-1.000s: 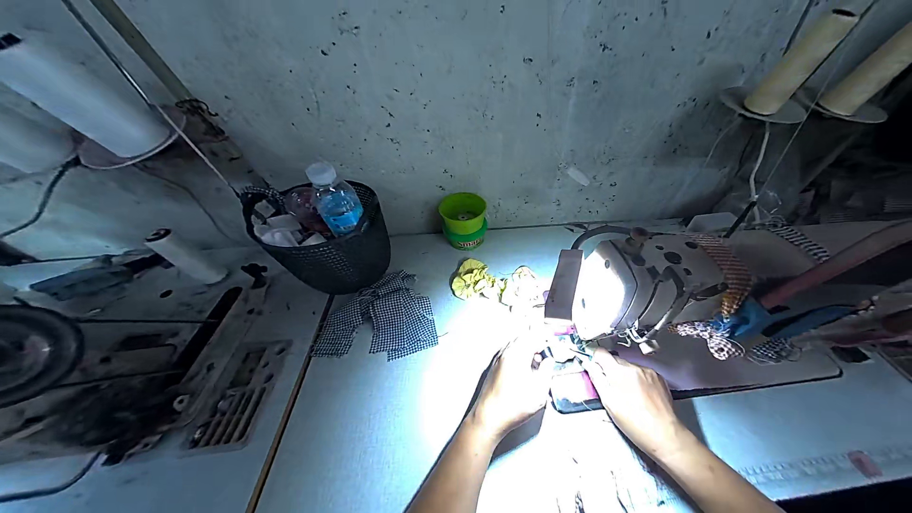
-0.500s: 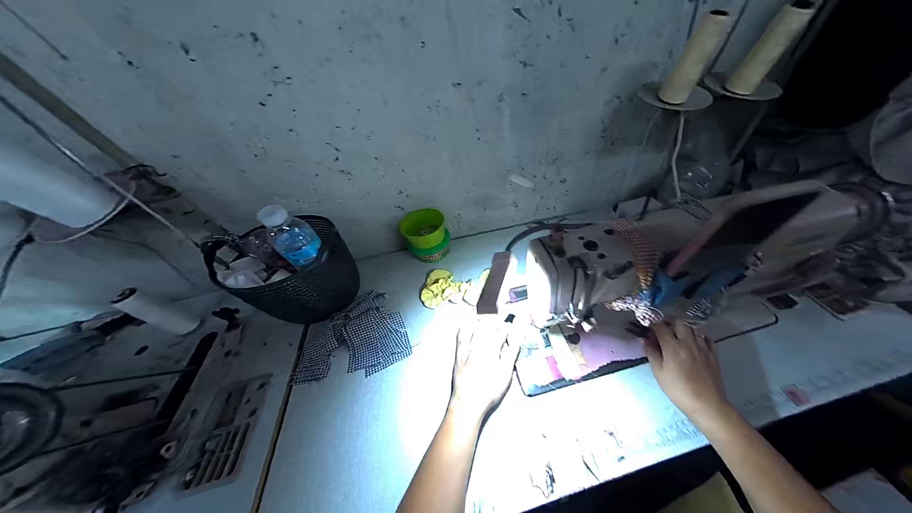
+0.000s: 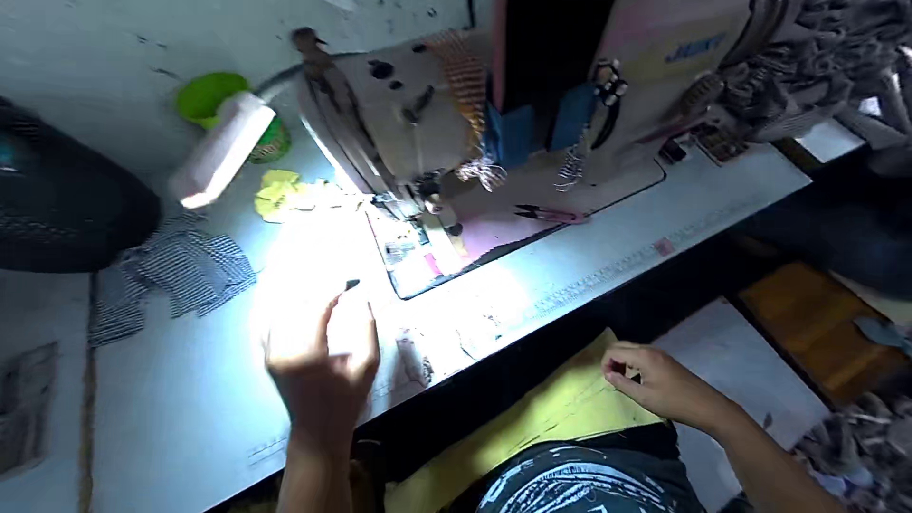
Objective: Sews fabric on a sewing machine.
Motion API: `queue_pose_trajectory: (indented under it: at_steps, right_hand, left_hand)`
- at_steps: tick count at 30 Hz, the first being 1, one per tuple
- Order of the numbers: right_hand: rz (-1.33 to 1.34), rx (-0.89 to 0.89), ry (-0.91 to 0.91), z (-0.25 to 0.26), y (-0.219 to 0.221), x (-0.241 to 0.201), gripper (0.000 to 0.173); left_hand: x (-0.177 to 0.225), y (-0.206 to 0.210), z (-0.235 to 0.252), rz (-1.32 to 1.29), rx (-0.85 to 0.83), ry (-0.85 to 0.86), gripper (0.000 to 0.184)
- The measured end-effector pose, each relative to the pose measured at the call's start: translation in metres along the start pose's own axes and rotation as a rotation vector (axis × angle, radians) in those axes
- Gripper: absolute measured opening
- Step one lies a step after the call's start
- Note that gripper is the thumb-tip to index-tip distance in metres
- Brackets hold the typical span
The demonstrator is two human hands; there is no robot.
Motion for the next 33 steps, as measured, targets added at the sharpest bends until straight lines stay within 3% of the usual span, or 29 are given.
queue_pose_trajectory:
  at_steps: [2, 6, 9, 15, 17, 19, 24, 28, 29, 33]
  right_hand:
    - [0.058, -0.034, 0.116, -0.016, 0.013, 0.038, 0.020]
    - [0.080, 0.163, 0.250, -0.012, 0.022, 0.078, 0.018]
    - [0.068, 0.244, 0.359, 0.001, 0.012, 0.087, 0.020]
    - [0.126, 0.335, 0.304, -0.007, 0.011, 0.070, 0.019]
    - [0.134, 0.367, 0.298, -0.016, 0.017, 0.074, 0.019]
    - [0.160, 0.402, 0.307, -0.029, 0.025, 0.080, 0.019]
    - [0.418, 0.418, 0.287, -0.043, 0.045, 0.073, 0.019]
    - [0.998, 0.159, 0.242, -0.035, 0.060, 0.029, 0.060]
    - [1.128, 0.153, 0.213, -0.030, 0.062, 0.019, 0.062]
    - [1.425, 0.393, 0.178, -0.009, 0.058, -0.009, 0.022]
  left_hand:
    - [0.037, 0.008, -0.050, -0.073, 0.040, 0.054, 0.027]
    - [0.096, 0.083, -0.114, -0.472, -0.286, 0.113, 0.016]
    - [0.132, 0.137, -0.117, -0.658, -0.498, 0.049, 0.015]
    - [0.200, 0.186, -0.066, -0.166, -1.179, -0.019, 0.027]
    - [0.206, 0.190, -0.057, -0.090, -1.252, -0.050, 0.028]
    - [0.200, 0.190, -0.055, -0.139, -1.233, -0.100, 0.028]
    - [0.178, 0.171, -0.058, -0.629, -0.962, -0.161, 0.022]
    - [0.182, 0.137, -0.067, -0.738, -0.805, -0.134, 0.019]
    - [0.186, 0.128, -0.071, -0.681, -0.769, -0.095, 0.018]
    - [0.199, 0.103, -0.093, -0.371, -0.670, 0.099, 0.020]
Point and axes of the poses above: each hand's wrist, its own z-axis towards the middle knuckle, its own y-axis out of the palm, x = y × z, the point moved 2 cm from there along z, towards the middle knuckle, and after that the axes turned 9 degrees about -x, right-handed, at the moved point
